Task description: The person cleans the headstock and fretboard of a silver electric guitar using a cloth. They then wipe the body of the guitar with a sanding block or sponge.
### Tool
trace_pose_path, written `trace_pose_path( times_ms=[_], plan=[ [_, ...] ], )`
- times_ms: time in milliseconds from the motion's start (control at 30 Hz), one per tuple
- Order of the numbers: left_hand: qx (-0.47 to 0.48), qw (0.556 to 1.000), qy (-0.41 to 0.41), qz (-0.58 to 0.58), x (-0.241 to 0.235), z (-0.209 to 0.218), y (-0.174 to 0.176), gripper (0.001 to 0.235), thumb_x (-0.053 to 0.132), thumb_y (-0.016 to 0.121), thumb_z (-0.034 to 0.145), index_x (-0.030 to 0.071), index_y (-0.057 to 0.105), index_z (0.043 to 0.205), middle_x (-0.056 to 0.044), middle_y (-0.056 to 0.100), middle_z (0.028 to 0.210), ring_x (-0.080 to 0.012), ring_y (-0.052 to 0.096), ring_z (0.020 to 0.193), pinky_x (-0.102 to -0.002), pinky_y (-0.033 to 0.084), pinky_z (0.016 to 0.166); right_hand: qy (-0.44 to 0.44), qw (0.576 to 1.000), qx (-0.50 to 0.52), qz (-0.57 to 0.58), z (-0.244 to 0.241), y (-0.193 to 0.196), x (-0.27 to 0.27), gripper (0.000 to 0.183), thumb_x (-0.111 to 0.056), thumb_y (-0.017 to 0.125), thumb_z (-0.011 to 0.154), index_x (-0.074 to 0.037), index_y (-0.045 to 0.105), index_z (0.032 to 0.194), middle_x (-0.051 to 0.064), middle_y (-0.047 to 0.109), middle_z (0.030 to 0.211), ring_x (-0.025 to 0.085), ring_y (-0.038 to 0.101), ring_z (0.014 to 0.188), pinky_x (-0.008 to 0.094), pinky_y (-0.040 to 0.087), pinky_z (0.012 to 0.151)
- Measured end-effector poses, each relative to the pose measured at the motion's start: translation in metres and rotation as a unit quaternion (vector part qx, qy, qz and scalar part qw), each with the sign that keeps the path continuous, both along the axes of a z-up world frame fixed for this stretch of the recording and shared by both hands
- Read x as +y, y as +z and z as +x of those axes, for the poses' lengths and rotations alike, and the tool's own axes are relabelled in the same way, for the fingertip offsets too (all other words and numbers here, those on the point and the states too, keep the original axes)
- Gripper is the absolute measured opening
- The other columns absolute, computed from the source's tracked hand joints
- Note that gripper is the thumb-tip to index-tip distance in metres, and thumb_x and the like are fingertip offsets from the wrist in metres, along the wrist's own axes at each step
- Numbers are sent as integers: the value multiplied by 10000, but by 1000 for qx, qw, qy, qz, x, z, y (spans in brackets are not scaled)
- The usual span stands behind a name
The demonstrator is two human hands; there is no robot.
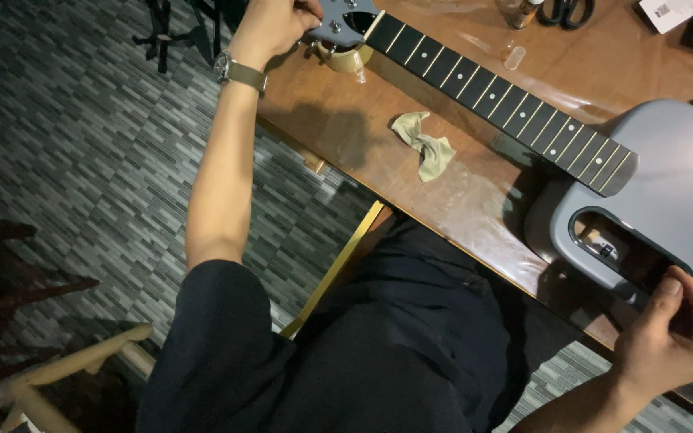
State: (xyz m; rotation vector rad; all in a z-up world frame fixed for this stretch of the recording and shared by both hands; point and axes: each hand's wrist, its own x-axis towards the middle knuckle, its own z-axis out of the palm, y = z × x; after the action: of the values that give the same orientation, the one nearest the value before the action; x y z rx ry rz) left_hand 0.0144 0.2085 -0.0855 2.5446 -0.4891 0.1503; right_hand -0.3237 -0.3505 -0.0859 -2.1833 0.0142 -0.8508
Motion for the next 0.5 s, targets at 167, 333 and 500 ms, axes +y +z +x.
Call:
trace_pose_path(
  times_ms=[167, 333, 500],
  plan=[
    [-17, 1000, -16, -2, -3, 0, 0, 75, 36, 678, 1006, 81, 720, 963, -72, 728, 968, -227, 685, 925, -394, 540, 830, -11, 1000, 3, 0, -1, 0, 1, 128, 218, 629, 1224, 286, 725, 1276, 364, 632, 1190, 419, 627, 1109, 453, 516, 936],
    [-46, 999, -17, -20, -7, -10, 5, 111, -22, 650, 982, 43, 728, 1028, -114, 726, 1004, -256, 687, 947, -380, 555, 844, -3, 1000, -3, -15, -1, 3, 2, 115, 221, 647, 1255, 301, 727, 1277, 380, 643, 1195, 434, 636, 1110, 463, 513, 933],
    [-80, 996, -16, -32, -13, -14, 4, 145, -77, 701, 931, -5, 753, 1046, -98, 736, 967, -207, 689, 884, -334, 574, 837, -26, 998, 10, -49, 17, 20, 10, 159, 252, 647, 1175, 291, 757, 1283, 360, 668, 1181, 420, 650, 1102, 467, 531, 918]
  ],
)
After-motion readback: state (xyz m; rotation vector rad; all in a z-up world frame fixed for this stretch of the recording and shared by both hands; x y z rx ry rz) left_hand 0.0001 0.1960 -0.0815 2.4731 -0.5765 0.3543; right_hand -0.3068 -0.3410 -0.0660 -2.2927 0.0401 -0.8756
